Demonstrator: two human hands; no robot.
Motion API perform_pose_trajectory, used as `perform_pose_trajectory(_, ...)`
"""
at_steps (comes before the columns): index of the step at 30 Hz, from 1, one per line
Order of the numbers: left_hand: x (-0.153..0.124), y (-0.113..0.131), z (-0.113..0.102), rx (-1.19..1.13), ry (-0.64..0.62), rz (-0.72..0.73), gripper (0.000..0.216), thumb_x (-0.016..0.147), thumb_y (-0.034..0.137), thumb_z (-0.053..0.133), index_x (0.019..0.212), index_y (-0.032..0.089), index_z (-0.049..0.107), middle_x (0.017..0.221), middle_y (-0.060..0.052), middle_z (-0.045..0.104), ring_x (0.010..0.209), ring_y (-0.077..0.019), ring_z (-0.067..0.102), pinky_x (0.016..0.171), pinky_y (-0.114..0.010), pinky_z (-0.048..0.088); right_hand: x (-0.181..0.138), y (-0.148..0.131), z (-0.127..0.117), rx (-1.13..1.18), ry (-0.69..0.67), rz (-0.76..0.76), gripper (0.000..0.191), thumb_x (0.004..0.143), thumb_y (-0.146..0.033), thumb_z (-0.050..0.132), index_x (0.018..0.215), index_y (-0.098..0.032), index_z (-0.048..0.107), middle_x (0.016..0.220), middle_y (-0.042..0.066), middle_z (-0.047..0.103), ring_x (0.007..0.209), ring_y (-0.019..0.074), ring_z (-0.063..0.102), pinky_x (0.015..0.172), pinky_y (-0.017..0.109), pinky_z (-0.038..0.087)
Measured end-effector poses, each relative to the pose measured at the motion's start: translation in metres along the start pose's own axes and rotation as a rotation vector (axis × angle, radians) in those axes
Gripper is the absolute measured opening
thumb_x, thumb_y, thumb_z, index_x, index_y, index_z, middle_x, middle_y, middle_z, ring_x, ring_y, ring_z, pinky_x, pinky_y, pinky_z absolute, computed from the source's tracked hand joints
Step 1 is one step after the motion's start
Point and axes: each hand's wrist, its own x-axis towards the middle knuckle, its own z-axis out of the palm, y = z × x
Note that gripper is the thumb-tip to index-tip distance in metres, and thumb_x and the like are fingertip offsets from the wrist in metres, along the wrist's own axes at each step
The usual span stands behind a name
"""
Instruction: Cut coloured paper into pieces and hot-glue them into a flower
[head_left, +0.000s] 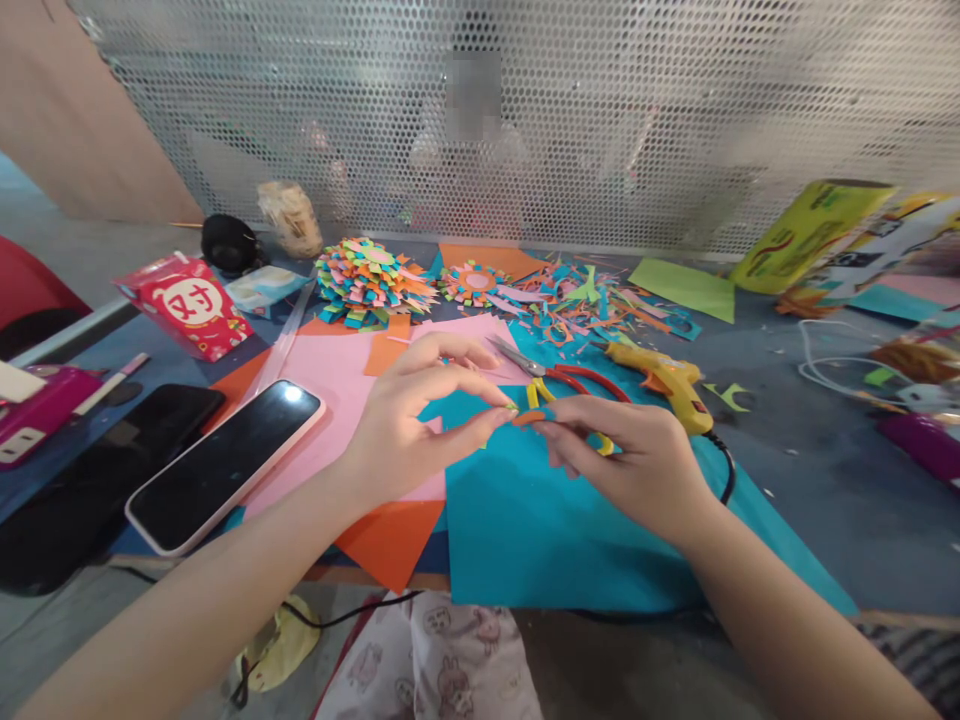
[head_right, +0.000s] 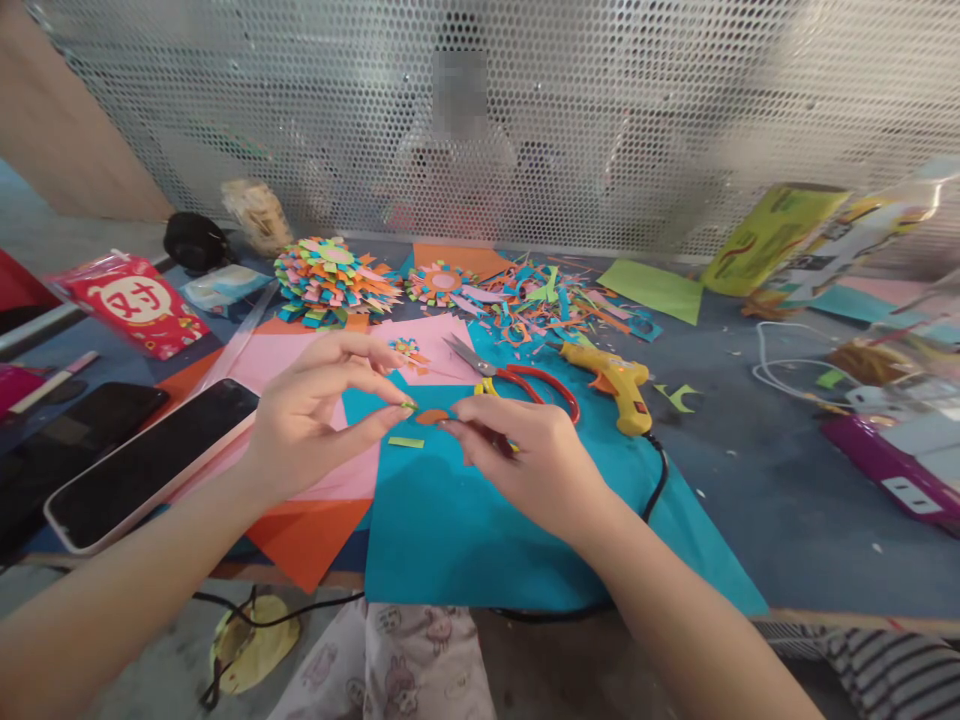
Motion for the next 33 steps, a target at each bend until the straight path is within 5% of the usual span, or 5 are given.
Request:
perform_pose_trajectory(19,0.003,0.001,-0.002,-0.077,-0.03,-0.179,0.007,0.084,0.025,0.068,0.082,0.021,0.073,0.098,-0.005,0.069,0.097,-0.0164,0.064,0.085,-0.03,0.054,0.0,0.001,0.001,0.033,-0.008,0.078,0.023,0.089,-0.018,0.056,0.067,-0.022,0.058,0.054,-0.005,0.057,0.045,0.0082,0.05,0.047,0.021,0.042)
perform_pose_trajectory(27,0.011,-0.024,-0.009,-0.315,0.334,-0.428,0.025,0.09,0.041,0.06,0.084,0.019,0.068,0.073,-0.001,0.065,0.061,-0.0087,0.056,0.058,-0.021,0.048,0.007,0.038,-0.007,-0.07,0.167,0.336,0.028,0.086,-0.034,0.056,0.061,-0.023,0.05,0.051,-0.003,0.053,0.043,0.011,0.049,0.047,0.025,0.04)
perform_pose_trajectory(33,0.013,-0.038,-0.013,-0.25,0.319,-0.401,0.041,0.086,0.053,0.06,0.065,0.018,0.057,0.059,0.002,0.054,0.053,-0.0082,0.049,0.053,-0.021,0.044,0.011,0.064,-0.01,-0.181,0.173,0.373,0.027,0.085,-0.036,0.052,0.062,-0.023,0.048,0.05,-0.001,0.055,0.048,0.0143,0.052,0.051,0.027,0.039)
